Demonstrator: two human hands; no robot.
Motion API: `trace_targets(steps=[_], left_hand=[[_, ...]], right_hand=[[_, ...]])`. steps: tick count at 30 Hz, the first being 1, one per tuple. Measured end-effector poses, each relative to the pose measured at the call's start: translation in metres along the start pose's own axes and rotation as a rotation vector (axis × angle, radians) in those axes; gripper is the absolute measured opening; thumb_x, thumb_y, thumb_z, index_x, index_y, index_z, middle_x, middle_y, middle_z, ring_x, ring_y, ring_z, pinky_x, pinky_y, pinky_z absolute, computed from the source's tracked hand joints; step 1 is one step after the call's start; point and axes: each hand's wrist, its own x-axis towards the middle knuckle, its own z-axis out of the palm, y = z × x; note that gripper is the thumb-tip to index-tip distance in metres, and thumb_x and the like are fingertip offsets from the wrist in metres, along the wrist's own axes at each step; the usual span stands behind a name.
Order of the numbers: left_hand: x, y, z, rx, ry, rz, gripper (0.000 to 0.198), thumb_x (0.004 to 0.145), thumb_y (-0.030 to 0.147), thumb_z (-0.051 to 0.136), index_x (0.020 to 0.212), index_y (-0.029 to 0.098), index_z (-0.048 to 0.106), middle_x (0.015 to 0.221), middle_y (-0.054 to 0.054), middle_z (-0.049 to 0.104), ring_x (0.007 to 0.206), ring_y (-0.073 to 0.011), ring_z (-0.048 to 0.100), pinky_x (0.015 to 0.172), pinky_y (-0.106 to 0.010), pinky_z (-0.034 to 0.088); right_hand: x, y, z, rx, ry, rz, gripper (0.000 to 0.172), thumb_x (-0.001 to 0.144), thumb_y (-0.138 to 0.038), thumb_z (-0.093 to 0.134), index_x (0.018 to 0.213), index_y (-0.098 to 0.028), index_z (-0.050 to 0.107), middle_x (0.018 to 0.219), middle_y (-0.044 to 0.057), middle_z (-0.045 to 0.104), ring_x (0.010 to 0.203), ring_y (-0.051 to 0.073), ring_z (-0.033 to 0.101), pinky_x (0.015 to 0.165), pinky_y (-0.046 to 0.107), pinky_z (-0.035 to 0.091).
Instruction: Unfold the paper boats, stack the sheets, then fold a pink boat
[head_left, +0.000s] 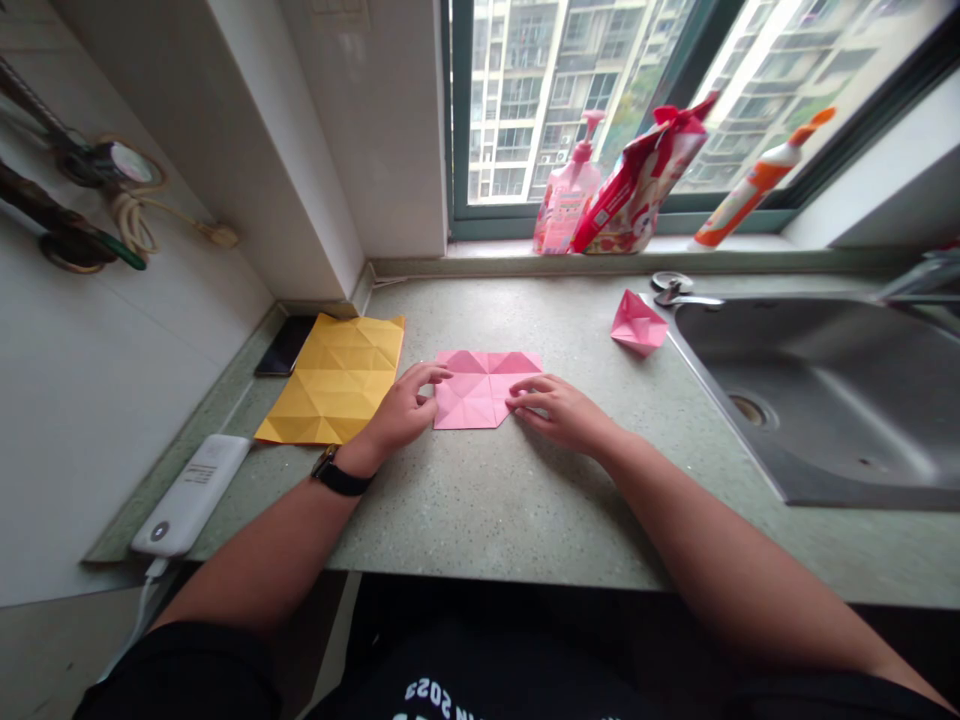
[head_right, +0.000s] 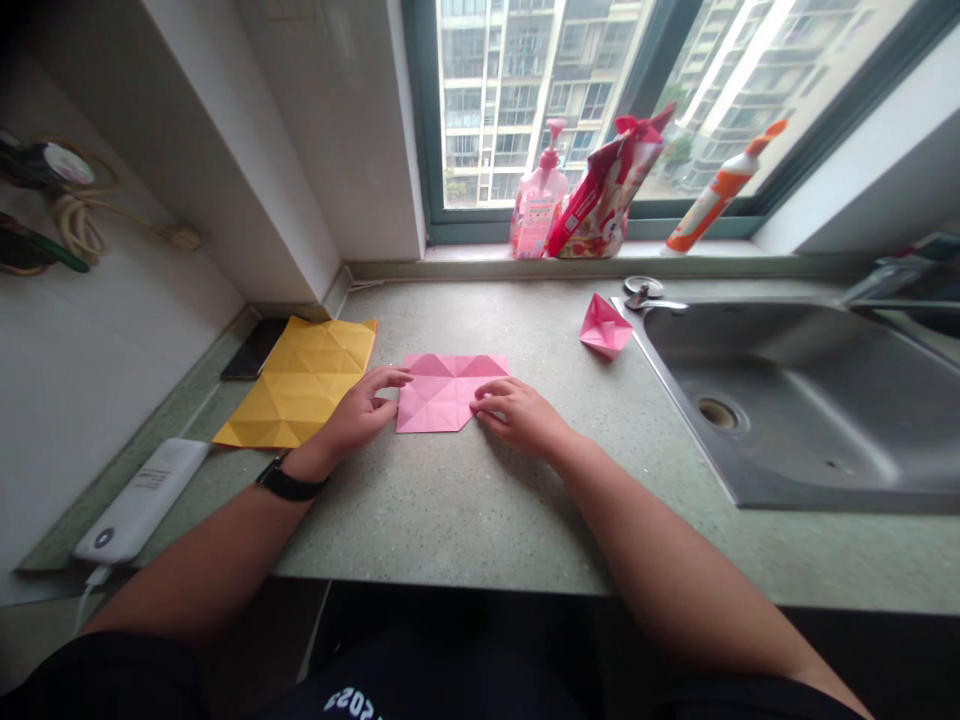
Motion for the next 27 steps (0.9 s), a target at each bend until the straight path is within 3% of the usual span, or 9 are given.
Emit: trace_targets(steps=[2, 5, 8, 10, 13, 16, 20, 27], left_hand=[[0.000, 0.000, -0.001, -0.059, -0.002, 0.005, 0.044, 0.086, 0.006, 0.053, 0.123, 0.019, 0.073, 0.140, -0.014, 0.068, 0.135, -0.0281, 0.066, 0.079, -0.029, 0.069], [-0.002, 0.005, -0.005, -0.133, -0.057, 0.075, 0.047, 0.086, 0.003, 0.051, 0.124, 0.020, 0.072, 0.146, -0.013, 0.066, 0.140, -0.0275, 0.064, 0.097, -0.040, 0.070], [-0.006, 0.012, -0.010, -0.090, -0.153, 0.210, 0.053, 0.088, 0.000, 0.051, 0.132, 0.024, 0.070, 0.150, -0.011, 0.065, 0.145, -0.0259, 0.061, 0.120, -0.051, 0.057], [-0.008, 0.016, -0.014, -0.005, -0.234, 0.291, 0.052, 0.092, 0.003, 0.057, 0.137, 0.026, 0.068, 0.152, -0.011, 0.064, 0.149, -0.0270, 0.058, 0.128, -0.054, 0.049], [-0.009, 0.016, -0.016, 0.120, -0.365, 0.339, 0.053, 0.096, 0.017, 0.072, 0.147, 0.027, 0.063, 0.161, -0.014, 0.057, 0.155, -0.0319, 0.052, 0.130, -0.056, 0.045], [-0.008, 0.008, -0.015, 0.254, -0.358, 0.343, 0.050, 0.098, 0.025, 0.076, 0.147, 0.027, 0.064, 0.163, -0.015, 0.056, 0.157, -0.0337, 0.049, 0.129, -0.059, 0.045], [-0.002, -0.002, -0.009, 0.402, -0.268, 0.352, 0.027, 0.103, 0.019, 0.066, 0.128, 0.026, 0.076, 0.152, -0.011, 0.067, 0.147, -0.0301, 0.058, 0.125, -0.057, 0.047], [0.002, -0.008, 0.002, 0.512, -0.340, 0.367, 0.038, 0.101, 0.009, 0.062, 0.124, 0.031, 0.082, 0.138, -0.005, 0.079, 0.141, -0.0288, 0.064, 0.133, -0.065, 0.029]], right_hand=[[0.000, 0.000, 0.000, -0.001, 0.002, -0.010, 0.019, 0.105, -0.027, 0.069, 0.115, -0.031, 0.085, 0.129, 0.009, 0.079, 0.120, 0.026, 0.074, 0.108, 0.049, 0.061], [0.000, 0.001, 0.000, 0.003, 0.006, -0.019, 0.019, 0.106, -0.027, 0.069, 0.114, -0.029, 0.086, 0.128, 0.010, 0.079, 0.118, 0.026, 0.074, 0.108, 0.049, 0.060], [0.000, 0.002, -0.002, 0.016, 0.005, -0.005, 0.019, 0.105, -0.029, 0.068, 0.111, -0.029, 0.086, 0.126, 0.010, 0.080, 0.117, 0.027, 0.075, 0.107, 0.050, 0.061], [0.000, 0.004, -0.003, 0.030, 0.004, 0.001, 0.019, 0.105, -0.029, 0.068, 0.110, -0.029, 0.087, 0.125, 0.010, 0.080, 0.116, 0.027, 0.075, 0.107, 0.050, 0.061], [0.001, 0.005, -0.003, 0.053, 0.010, 0.003, 0.018, 0.104, -0.028, 0.069, 0.109, -0.029, 0.087, 0.124, 0.009, 0.081, 0.115, 0.027, 0.076, 0.106, 0.050, 0.061], [0.001, 0.005, -0.004, 0.062, 0.009, 0.006, 0.018, 0.104, -0.029, 0.069, 0.105, -0.029, 0.087, 0.123, 0.009, 0.081, 0.115, 0.026, 0.076, 0.107, 0.049, 0.061], [0.001, 0.005, -0.005, 0.077, 0.021, -0.004, 0.018, 0.104, -0.030, 0.068, 0.103, -0.029, 0.086, 0.122, 0.009, 0.081, 0.115, 0.026, 0.076, 0.106, 0.049, 0.061], [0.000, 0.000, -0.004, 0.102, 0.009, -0.054, 0.017, 0.101, -0.029, 0.072, 0.111, -0.031, 0.085, 0.125, 0.008, 0.080, 0.116, 0.025, 0.075, 0.106, 0.049, 0.060]])
